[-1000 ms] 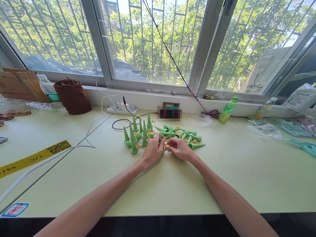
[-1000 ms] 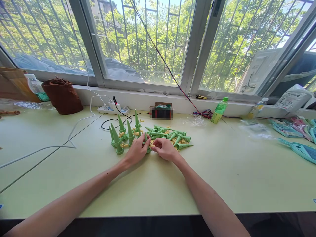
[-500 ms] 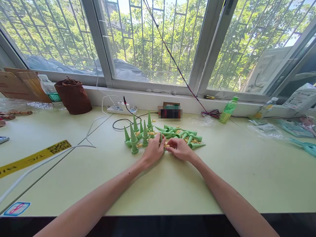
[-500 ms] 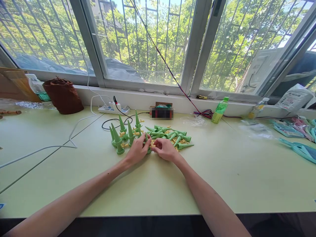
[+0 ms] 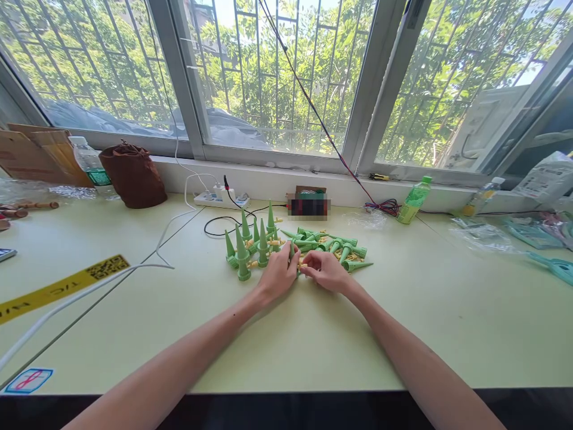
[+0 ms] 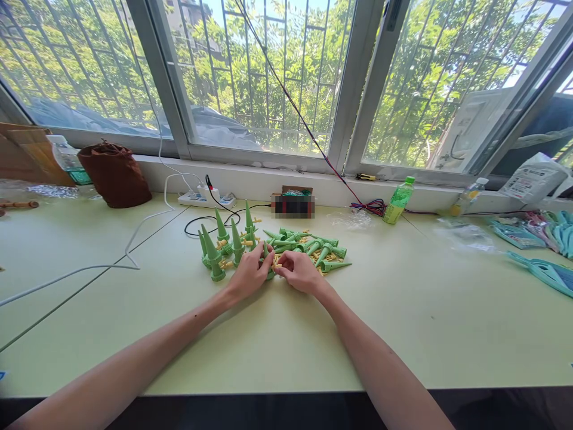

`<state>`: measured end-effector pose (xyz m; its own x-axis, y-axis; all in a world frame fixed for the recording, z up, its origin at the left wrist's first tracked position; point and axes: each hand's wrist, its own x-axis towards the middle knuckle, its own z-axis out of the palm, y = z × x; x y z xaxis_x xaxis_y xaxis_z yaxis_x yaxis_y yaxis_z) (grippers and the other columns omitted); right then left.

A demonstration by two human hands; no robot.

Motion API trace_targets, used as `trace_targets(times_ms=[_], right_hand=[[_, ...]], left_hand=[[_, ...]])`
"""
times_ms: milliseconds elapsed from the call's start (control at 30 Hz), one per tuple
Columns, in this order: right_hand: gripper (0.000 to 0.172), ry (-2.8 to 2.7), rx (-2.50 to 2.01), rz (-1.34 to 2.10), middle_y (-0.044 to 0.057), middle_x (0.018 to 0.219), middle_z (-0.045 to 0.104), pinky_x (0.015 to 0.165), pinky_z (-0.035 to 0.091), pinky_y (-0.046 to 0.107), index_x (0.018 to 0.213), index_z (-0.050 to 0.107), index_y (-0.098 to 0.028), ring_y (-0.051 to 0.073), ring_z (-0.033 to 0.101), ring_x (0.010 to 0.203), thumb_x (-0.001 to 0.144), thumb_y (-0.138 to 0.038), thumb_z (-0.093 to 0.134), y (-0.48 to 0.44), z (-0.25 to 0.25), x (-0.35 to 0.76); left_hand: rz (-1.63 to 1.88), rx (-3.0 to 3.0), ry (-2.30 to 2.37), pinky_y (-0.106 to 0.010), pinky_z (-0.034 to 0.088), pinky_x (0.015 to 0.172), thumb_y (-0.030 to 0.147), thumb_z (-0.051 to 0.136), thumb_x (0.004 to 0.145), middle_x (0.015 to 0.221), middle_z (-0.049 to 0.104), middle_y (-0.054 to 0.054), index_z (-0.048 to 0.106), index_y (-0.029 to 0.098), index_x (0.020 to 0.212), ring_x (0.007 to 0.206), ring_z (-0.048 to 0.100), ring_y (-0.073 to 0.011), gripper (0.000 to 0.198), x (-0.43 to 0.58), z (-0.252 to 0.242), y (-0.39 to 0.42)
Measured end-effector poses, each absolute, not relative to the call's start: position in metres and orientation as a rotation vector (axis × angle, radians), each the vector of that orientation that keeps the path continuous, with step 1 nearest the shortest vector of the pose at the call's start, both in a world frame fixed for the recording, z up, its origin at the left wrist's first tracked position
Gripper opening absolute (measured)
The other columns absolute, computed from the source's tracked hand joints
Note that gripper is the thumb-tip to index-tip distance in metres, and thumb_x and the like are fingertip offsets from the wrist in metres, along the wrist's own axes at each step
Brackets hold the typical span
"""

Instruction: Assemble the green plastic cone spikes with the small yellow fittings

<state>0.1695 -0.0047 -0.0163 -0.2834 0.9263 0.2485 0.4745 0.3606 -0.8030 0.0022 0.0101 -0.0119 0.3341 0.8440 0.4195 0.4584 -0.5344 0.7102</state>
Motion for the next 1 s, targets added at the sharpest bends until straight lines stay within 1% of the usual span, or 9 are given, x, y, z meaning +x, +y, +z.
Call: trace_targets(times_ms=[167,367,433,533,633,767,900,1000], right_hand=[[0.014,-1.893,-1.225,0.821,0.001,0.062,0.063,0.050,0.040,0.023,0.072,0.057,-0.018,0.011,0.052,0.049,0.082,-0.028,0.060,-0.0050,-0.0170,0.1699],[0.020,-1.909,-1.230,0.820,0.001,0.060,0.062,0.050,0.039,0.023,0.070,0.057,-0.018,0.010,0.050,0.047,0.085,-0.031,0.057,-0.0072,-0.0161,0.1696],[0.019,-1.909,-1.228,0.814,0.000,0.059,0.061,0.050,0.039,0.023,0.070,0.057,-0.018,0.010,0.050,0.047,0.084,-0.031,0.058,-0.0068,-0.0160,0.1695],[0.016,-1.906,-1.214,0.785,-0.002,0.059,0.058,0.050,0.037,0.022,0.072,0.056,-0.018,0.010,0.049,0.049,0.078,-0.029,0.065,-0.0051,-0.0169,0.1700],[0.016,-1.901,-1.202,0.770,-0.002,0.062,0.057,0.050,0.037,0.022,0.073,0.056,-0.018,0.010,0.049,0.052,0.075,-0.028,0.068,-0.0036,-0.0184,0.1708],[0.015,-1.900,-1.208,0.782,-0.002,0.059,0.058,0.050,0.037,0.022,0.071,0.055,-0.018,0.010,0.049,0.050,0.077,-0.027,0.066,-0.0040,-0.0186,0.1707],[0.015,-1.900,-1.222,0.805,-0.001,0.059,0.062,0.051,0.040,0.023,0.068,0.056,-0.018,0.010,0.050,0.048,0.080,-0.025,0.062,-0.0064,-0.0161,0.1697],[0.019,-1.910,-1.233,0.807,0.000,0.057,0.062,0.050,0.040,0.022,0.066,0.056,-0.018,0.011,0.051,0.047,0.082,-0.027,0.060,-0.0078,-0.0144,0.1694]], left_hand=[[1.082,2.136,1.132,-0.024,0.035,0.054,0.033,0.041,0.094,0.070,0.058,0.002,0.048,0.019,0.089,0.049,0.045,-0.0096,0.016,0.0016,-0.0110,0.0084],[1.072,2.139,1.150,-0.024,0.034,0.053,0.032,0.041,0.094,0.066,0.057,0.003,0.048,0.020,0.088,0.048,0.044,-0.0100,0.015,0.0016,-0.0108,0.0083],[1.075,2.140,1.154,-0.024,0.034,0.053,0.032,0.041,0.094,0.066,0.056,0.003,0.048,0.020,0.088,0.048,0.044,-0.0099,0.015,0.0018,-0.0112,0.0088],[1.080,2.143,1.157,-0.024,0.033,0.052,0.032,0.041,0.094,0.066,0.056,0.003,0.048,0.020,0.089,0.047,0.043,-0.0097,0.015,0.0021,-0.0121,0.0094],[1.080,2.142,1.160,-0.024,0.033,0.052,0.033,0.041,0.094,0.067,0.056,0.003,0.048,0.020,0.089,0.047,0.043,-0.0096,0.015,0.0025,-0.0128,0.0095],[1.082,2.145,1.152,-0.024,0.033,0.052,0.033,0.041,0.094,0.067,0.056,0.003,0.048,0.020,0.088,0.048,0.043,-0.0099,0.016,0.0024,-0.0123,0.0093],[1.071,2.153,1.138,-0.024,0.032,0.052,0.034,0.040,0.094,0.064,0.054,0.003,0.048,0.020,0.089,0.048,0.043,-0.0103,0.017,0.0020,-0.0110,0.0086],[1.076,2.159,1.128,-0.024,0.033,0.053,0.034,0.040,0.094,0.064,0.054,0.003,0.048,0.019,0.088,0.049,0.044,-0.0106,0.018,0.0017,-0.0105,0.0081]])
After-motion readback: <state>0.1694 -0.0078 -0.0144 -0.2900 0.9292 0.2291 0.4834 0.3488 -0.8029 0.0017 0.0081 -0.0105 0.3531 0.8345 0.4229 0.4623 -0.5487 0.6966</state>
